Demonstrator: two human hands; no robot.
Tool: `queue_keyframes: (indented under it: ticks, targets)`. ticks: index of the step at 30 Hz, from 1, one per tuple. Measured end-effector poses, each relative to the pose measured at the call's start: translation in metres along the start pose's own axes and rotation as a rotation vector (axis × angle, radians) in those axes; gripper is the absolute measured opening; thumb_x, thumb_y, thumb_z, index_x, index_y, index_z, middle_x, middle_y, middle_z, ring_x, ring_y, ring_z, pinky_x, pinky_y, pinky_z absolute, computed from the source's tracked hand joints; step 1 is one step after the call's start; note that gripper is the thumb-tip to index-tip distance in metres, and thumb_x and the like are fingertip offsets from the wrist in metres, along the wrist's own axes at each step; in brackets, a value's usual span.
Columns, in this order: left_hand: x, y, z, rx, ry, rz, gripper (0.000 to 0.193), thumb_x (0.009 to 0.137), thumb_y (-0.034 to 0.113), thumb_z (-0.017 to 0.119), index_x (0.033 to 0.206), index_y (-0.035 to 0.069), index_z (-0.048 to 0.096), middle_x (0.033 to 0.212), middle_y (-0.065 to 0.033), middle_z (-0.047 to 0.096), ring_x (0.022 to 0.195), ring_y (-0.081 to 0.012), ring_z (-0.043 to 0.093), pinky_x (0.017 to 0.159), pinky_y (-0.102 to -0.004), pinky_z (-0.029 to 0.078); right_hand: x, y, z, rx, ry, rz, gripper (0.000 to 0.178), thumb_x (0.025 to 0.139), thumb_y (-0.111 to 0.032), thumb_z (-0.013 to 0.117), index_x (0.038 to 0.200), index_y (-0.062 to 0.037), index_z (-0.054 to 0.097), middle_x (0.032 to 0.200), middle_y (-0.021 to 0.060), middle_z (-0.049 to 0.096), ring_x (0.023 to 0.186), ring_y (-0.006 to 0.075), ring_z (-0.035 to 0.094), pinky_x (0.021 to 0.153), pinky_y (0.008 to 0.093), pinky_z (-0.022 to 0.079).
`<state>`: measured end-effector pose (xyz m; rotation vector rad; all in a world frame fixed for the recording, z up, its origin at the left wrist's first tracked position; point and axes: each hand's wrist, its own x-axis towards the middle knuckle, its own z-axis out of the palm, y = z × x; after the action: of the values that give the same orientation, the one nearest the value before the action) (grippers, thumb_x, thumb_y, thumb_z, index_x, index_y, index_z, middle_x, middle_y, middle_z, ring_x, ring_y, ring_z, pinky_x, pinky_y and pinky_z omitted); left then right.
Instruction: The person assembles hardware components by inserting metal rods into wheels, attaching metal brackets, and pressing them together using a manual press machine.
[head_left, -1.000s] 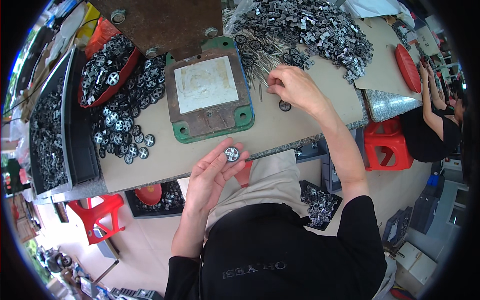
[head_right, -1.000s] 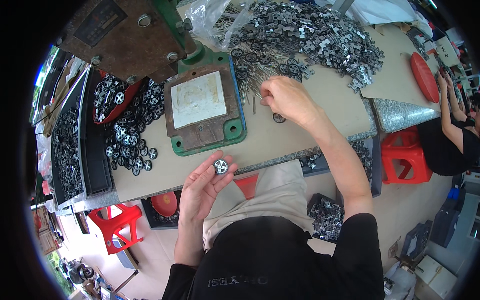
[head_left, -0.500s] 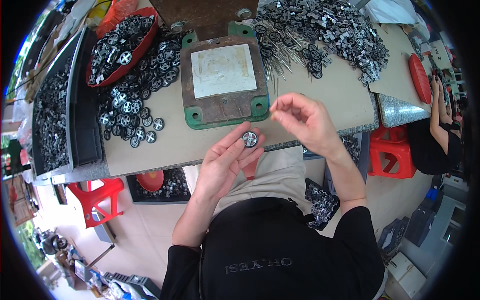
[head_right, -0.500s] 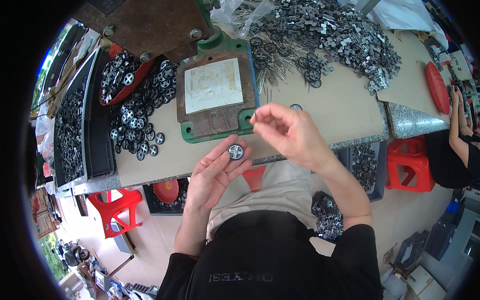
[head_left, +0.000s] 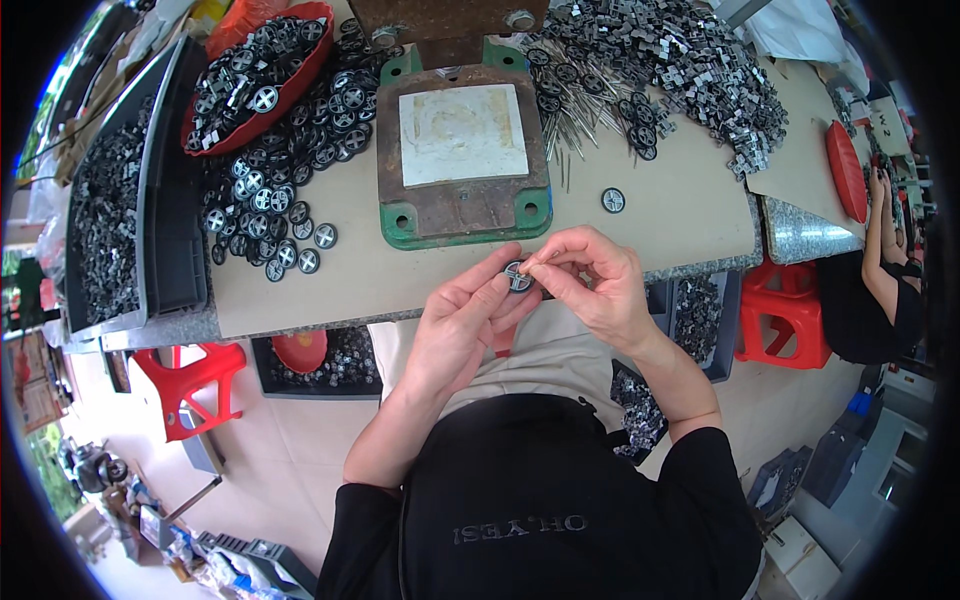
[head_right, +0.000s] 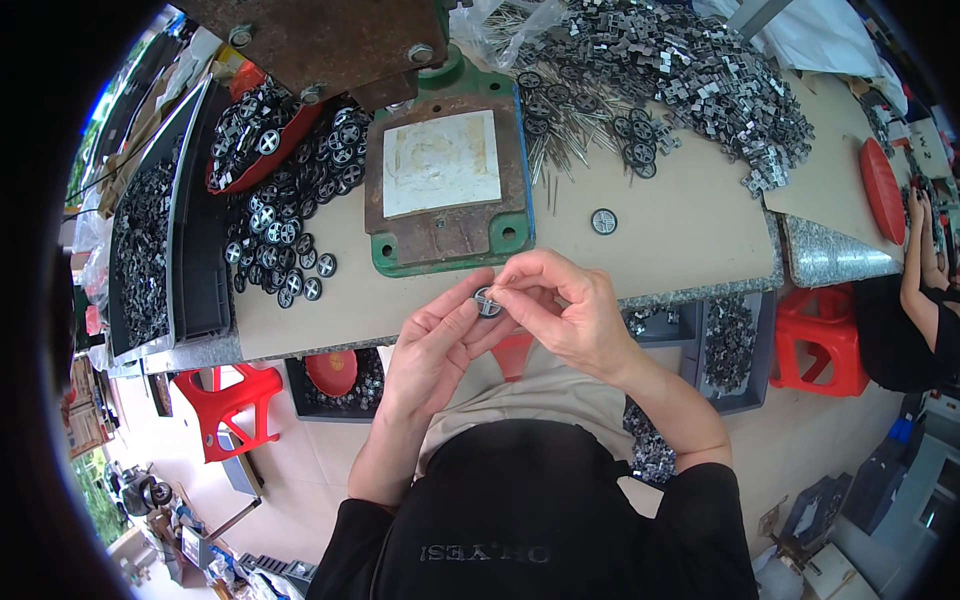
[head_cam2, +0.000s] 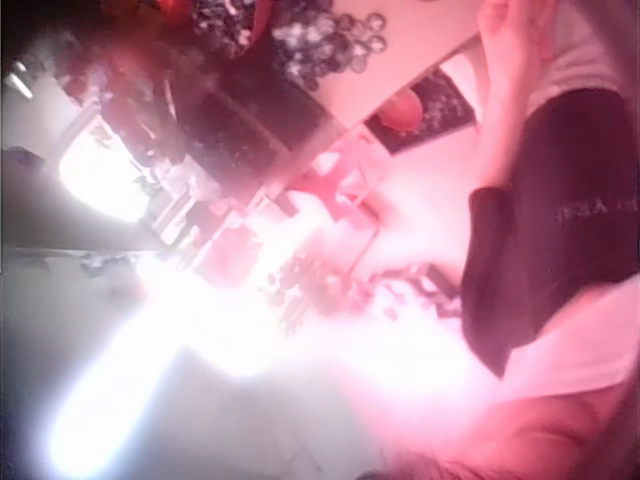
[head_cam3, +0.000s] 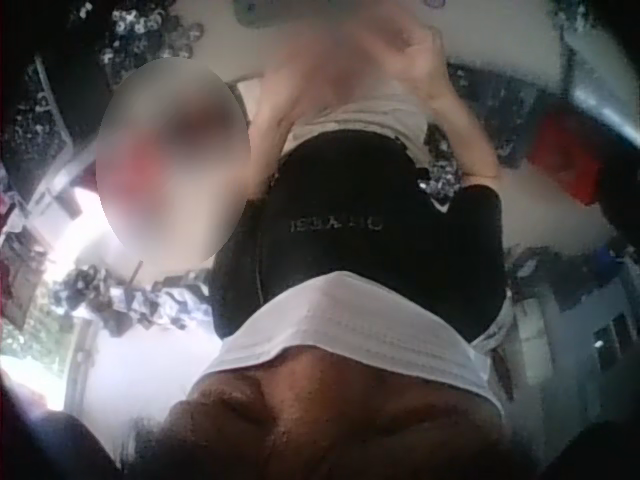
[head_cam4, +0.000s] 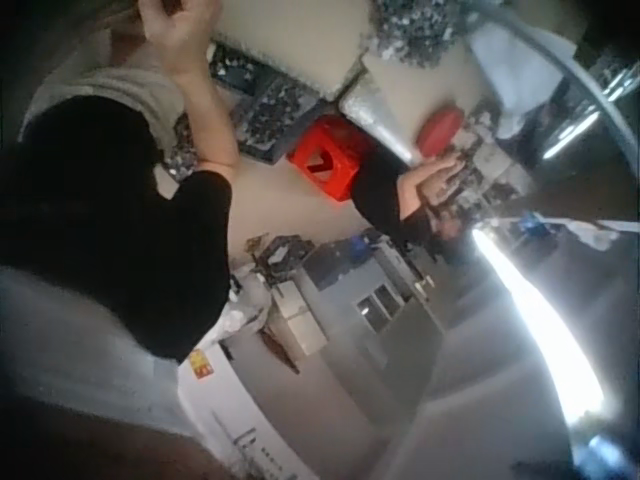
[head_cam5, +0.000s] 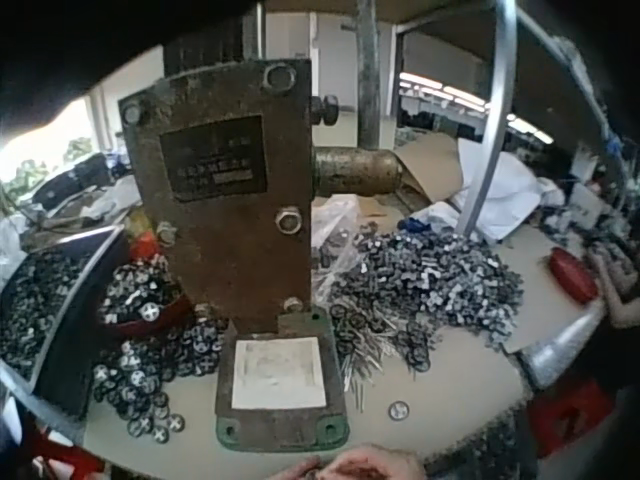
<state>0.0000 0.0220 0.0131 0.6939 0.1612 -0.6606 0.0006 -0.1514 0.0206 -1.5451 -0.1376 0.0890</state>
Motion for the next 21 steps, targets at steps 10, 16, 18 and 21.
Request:
queue_keyframes:
  ticks: [10,16,18,21]
  targets:
    - [0.003,-0.006,-0.006,0.006,-0.029,0.009,0.04,0.092,0.003,0.048,0.13,-0.005,0.039,0.122,-0.0163,0.053,0.11,-0.0241,0.055,0.101,-0.0357,0.042,-0.002,-0.006,0.0,-0.233,0.028,-0.181,0.008,0.083,0.0,0.062,0.091,-0.002,0.061,0.079,0.0029,0.064,0.065,0.0043,0.058,0.053,0.0184,0.046]
    - [0.007,-0.018,-0.008,0.062,-0.046,0.201,0.039,0.085,-0.002,0.058,0.123,-0.002,0.051,0.117,-0.0156,0.057,0.108,-0.0203,0.056,0.095,-0.0314,0.046,-0.012,0.016,0.004,0.028,0.128,-0.16,0.004,0.083,0.002,0.06,0.087,0.0,0.059,0.088,0.0076,0.066,0.071,0.0062,0.061,0.057,0.0209,0.05]
    - [0.007,-0.023,-0.004,0.143,-0.019,0.285,0.038,0.084,-0.003,0.059,0.122,-0.002,0.052,0.117,-0.0155,0.058,0.106,-0.0192,0.057,0.094,-0.0304,0.046,-0.012,0.015,0.01,0.115,0.165,-0.168,0.005,0.084,0.002,0.06,0.088,0.0002,0.058,0.09,0.0082,0.065,0.073,0.0072,0.062,0.059,0.0215,0.051]
    - [0.01,-0.026,0.001,0.311,-0.008,0.428,0.035,0.084,-0.005,0.058,0.119,-0.003,0.054,0.115,-0.0149,0.059,0.104,-0.0177,0.058,0.092,-0.029,0.047,-0.016,0.011,0.014,0.249,0.203,-0.14,0.009,0.084,0.002,0.059,0.092,0.0001,0.056,0.092,0.0086,0.065,0.076,0.0091,0.063,0.065,0.0227,0.053]
